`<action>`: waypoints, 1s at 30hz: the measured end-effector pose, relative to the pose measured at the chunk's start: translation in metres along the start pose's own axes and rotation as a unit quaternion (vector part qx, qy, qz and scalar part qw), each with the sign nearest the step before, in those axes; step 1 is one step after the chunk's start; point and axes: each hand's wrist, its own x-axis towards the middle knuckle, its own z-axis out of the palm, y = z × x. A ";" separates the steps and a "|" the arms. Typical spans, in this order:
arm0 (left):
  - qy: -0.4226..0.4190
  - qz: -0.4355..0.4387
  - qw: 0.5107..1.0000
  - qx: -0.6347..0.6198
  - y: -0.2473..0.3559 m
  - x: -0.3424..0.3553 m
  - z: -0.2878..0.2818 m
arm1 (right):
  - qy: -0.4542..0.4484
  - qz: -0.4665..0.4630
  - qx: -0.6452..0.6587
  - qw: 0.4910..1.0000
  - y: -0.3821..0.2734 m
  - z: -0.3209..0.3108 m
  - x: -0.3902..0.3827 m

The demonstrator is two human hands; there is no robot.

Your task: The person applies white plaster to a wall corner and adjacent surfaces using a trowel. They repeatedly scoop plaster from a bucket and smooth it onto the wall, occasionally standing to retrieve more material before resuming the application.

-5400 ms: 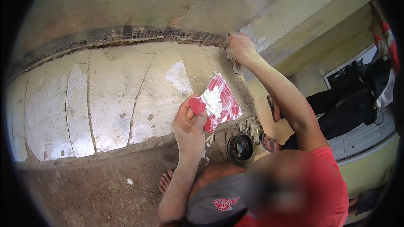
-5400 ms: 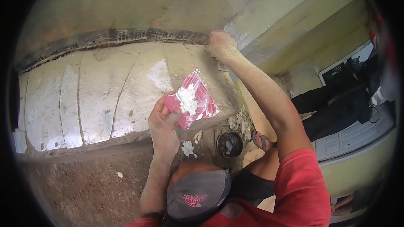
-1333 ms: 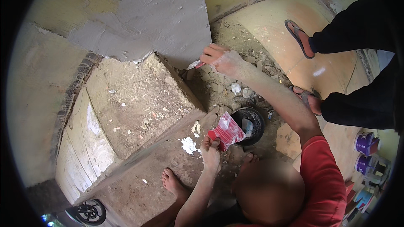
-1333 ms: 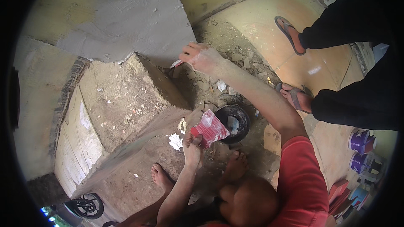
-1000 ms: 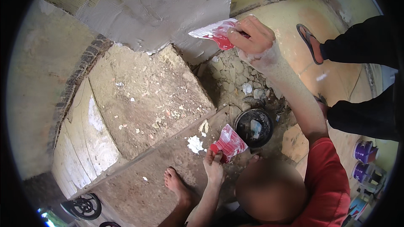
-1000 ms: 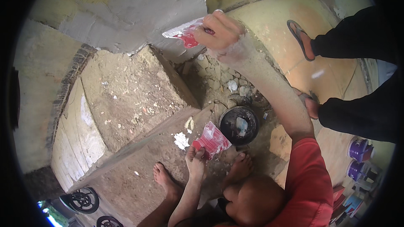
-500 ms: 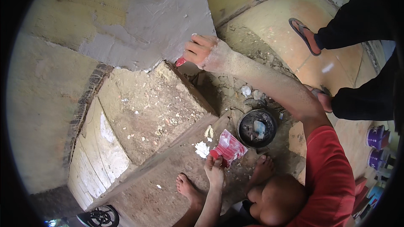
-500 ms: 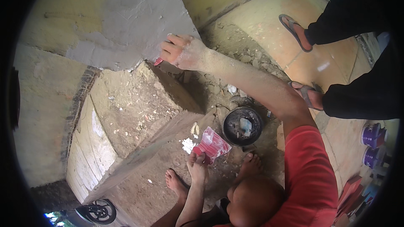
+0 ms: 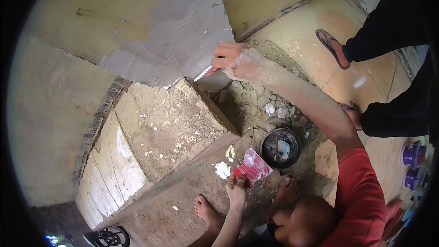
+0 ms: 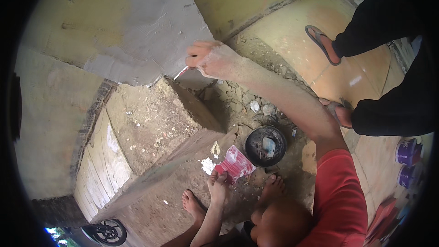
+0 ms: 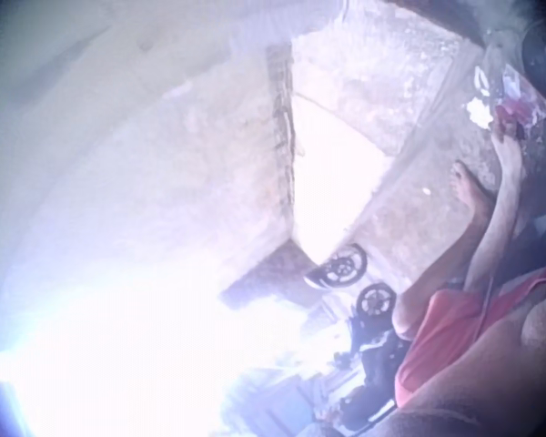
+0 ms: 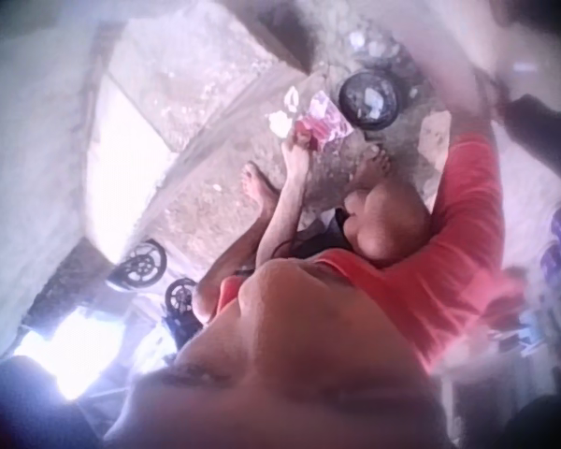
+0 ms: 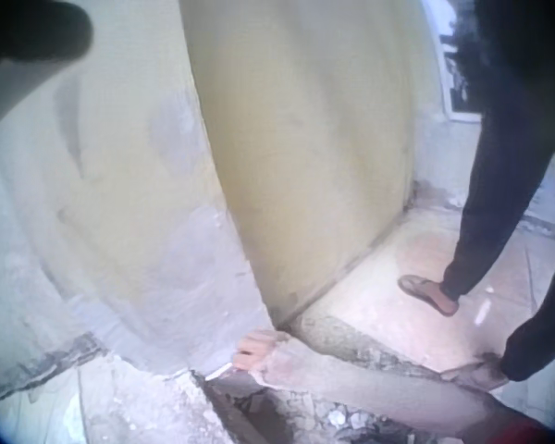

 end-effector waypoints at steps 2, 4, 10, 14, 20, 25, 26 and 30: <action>-0.002 -0.008 1.000 -0.001 0.001 0.000 0.006 | 0.047 0.003 -0.075 0.996 -0.002 0.011 0.020; 0.043 -0.009 0.999 -0.020 0.014 -0.011 0.023 | 0.114 0.026 -0.075 0.990 -0.007 -0.011 0.041; 0.033 -0.008 0.999 -0.039 0.000 -0.011 0.002 | 0.117 0.018 -0.075 0.990 -0.019 -0.077 0.021; 0.019 -0.001 0.999 -0.032 0.001 -0.007 0.002 | -0.088 -0.012 -0.070 0.994 -0.007 0.003 -0.057; 0.007 -0.003 0.999 -0.044 0.001 -0.008 -0.010 | 0.023 -0.028 -0.091 0.995 -0.028 0.013 0.032; 0.022 -0.004 0.999 -0.040 -0.006 -0.003 -0.002 | 0.296 -0.124 -0.206 0.925 -0.042 -0.100 0.135; 0.017 -0.007 0.999 -0.040 -0.005 -0.001 -0.002 | 0.306 -0.140 -0.223 0.915 -0.046 -0.118 0.144; 0.000 -0.009 0.999 -0.045 -0.001 -0.002 0.007 | 0.198 -0.126 -0.120 0.965 -0.034 -0.166 0.110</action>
